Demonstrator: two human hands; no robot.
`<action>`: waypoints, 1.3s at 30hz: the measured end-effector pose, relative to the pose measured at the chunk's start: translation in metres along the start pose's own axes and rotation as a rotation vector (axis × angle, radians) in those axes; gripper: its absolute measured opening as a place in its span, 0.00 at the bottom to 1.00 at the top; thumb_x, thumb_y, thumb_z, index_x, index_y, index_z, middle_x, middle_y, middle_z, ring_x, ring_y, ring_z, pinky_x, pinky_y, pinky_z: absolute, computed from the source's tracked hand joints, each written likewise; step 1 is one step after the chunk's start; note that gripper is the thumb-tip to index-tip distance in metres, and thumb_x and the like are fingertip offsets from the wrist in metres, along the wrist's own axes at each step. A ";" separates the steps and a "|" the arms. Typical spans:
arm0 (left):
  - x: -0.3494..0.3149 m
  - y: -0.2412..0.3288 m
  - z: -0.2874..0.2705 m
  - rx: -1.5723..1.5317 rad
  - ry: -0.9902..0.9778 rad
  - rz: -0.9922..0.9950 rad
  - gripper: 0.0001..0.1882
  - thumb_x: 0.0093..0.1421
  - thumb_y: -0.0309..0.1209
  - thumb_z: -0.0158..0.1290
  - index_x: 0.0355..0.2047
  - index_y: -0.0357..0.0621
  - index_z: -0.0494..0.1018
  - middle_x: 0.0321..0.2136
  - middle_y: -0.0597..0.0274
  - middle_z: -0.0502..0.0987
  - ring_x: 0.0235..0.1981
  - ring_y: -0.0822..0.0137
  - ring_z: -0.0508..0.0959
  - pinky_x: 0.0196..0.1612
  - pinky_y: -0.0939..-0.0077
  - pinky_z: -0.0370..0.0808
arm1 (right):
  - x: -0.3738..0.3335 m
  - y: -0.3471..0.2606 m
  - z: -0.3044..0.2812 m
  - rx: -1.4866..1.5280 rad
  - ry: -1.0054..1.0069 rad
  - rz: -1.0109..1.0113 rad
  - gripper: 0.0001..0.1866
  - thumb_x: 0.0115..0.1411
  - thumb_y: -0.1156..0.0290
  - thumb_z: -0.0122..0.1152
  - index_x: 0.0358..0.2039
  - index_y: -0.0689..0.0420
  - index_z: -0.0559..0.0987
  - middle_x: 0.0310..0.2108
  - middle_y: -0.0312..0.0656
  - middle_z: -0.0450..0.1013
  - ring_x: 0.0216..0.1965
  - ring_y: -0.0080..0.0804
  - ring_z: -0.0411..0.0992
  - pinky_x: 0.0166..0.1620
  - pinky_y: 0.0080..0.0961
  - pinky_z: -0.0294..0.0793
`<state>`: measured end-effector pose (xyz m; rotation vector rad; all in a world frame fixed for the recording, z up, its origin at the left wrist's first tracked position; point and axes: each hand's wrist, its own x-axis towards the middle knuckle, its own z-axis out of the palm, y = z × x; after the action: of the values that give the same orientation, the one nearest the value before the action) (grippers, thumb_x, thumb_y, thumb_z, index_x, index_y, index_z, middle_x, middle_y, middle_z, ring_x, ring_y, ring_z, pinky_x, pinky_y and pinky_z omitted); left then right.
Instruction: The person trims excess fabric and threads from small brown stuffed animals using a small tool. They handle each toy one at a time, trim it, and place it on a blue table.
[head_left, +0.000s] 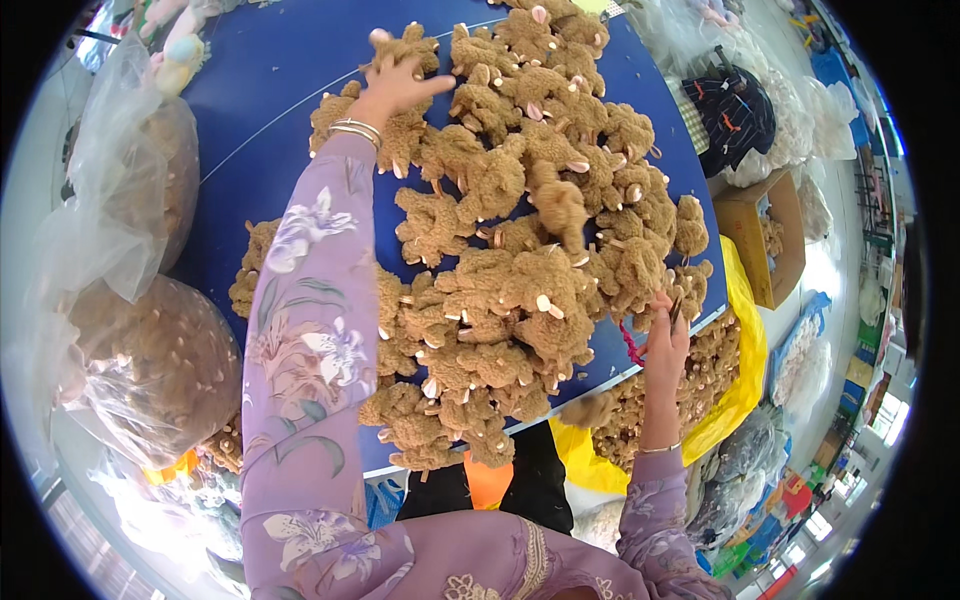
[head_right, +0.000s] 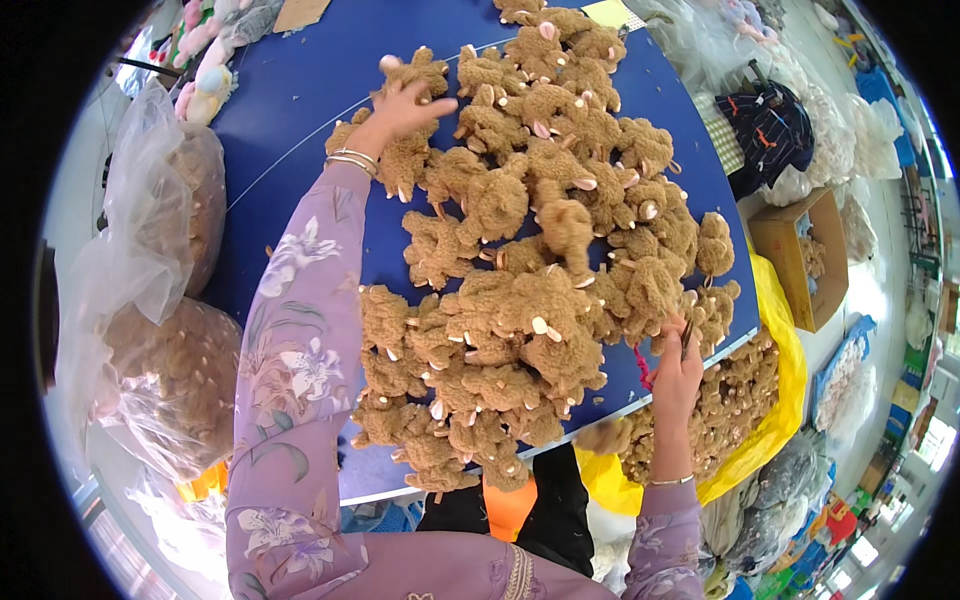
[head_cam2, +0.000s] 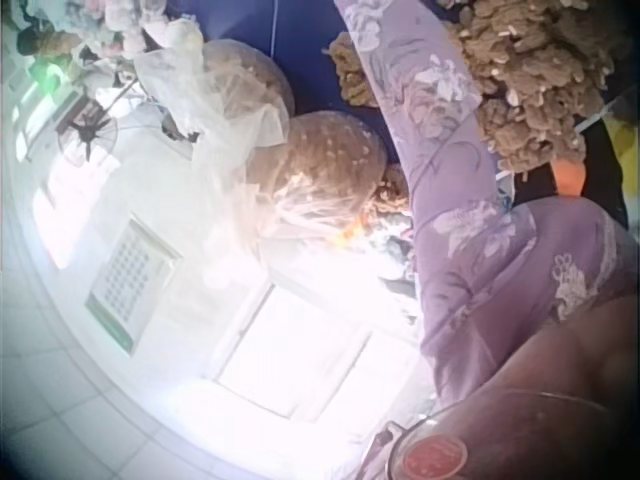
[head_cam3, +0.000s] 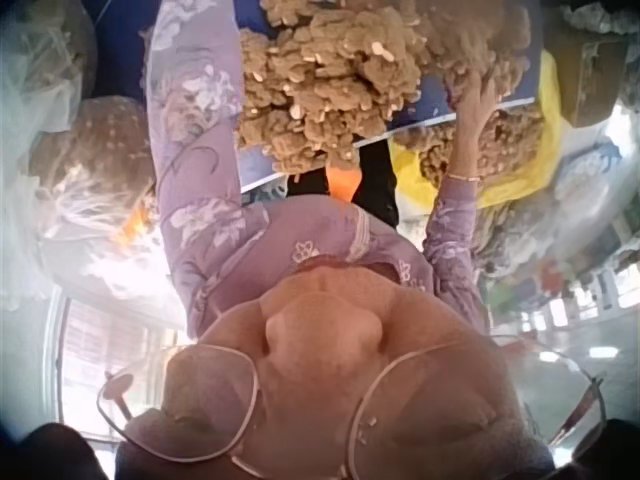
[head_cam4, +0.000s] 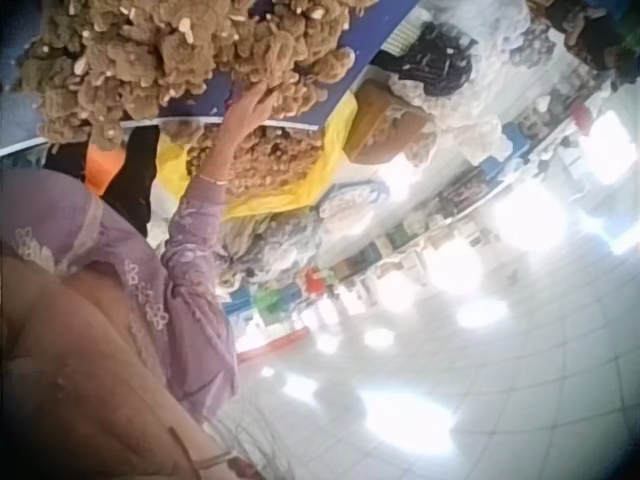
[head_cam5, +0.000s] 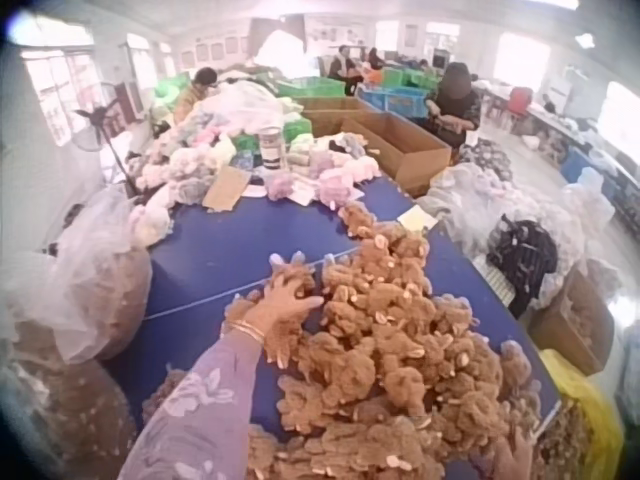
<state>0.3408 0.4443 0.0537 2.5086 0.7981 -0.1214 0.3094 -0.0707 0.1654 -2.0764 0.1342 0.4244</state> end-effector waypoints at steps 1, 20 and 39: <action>0.003 0.010 0.007 -0.019 -0.175 -0.011 0.53 0.42 0.70 0.54 0.62 0.50 0.63 0.66 0.36 0.48 0.65 0.32 0.50 0.64 0.43 0.54 | -0.002 0.012 -0.006 0.039 -0.006 0.006 0.13 0.69 0.66 0.44 0.43 0.61 0.74 0.49 0.38 0.72 0.20 0.11 0.60 0.22 0.14 0.65; -0.138 0.105 0.099 -0.110 0.150 0.088 0.28 0.43 0.40 0.65 0.41 0.37 0.71 0.46 0.43 0.69 0.43 0.52 0.75 0.47 0.63 0.74 | -0.104 0.149 -0.026 0.230 -0.261 0.386 0.10 0.69 0.67 0.46 0.39 0.60 0.73 0.28 0.33 0.69 0.19 0.15 0.61 0.22 0.15 0.64; -0.249 0.196 0.036 -0.272 0.001 0.642 0.33 0.49 0.38 0.61 0.55 0.43 0.66 0.60 0.50 0.62 0.60 0.47 0.62 0.64 0.56 0.58 | -0.127 0.173 -0.039 0.156 -0.356 0.446 0.12 0.67 0.66 0.49 0.35 0.61 0.76 0.21 0.32 0.68 0.18 0.16 0.62 0.21 0.15 0.60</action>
<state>0.2481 0.1602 0.1652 2.3708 -0.0209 0.1951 0.1549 -0.2036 0.0878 -1.7788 0.4071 1.0133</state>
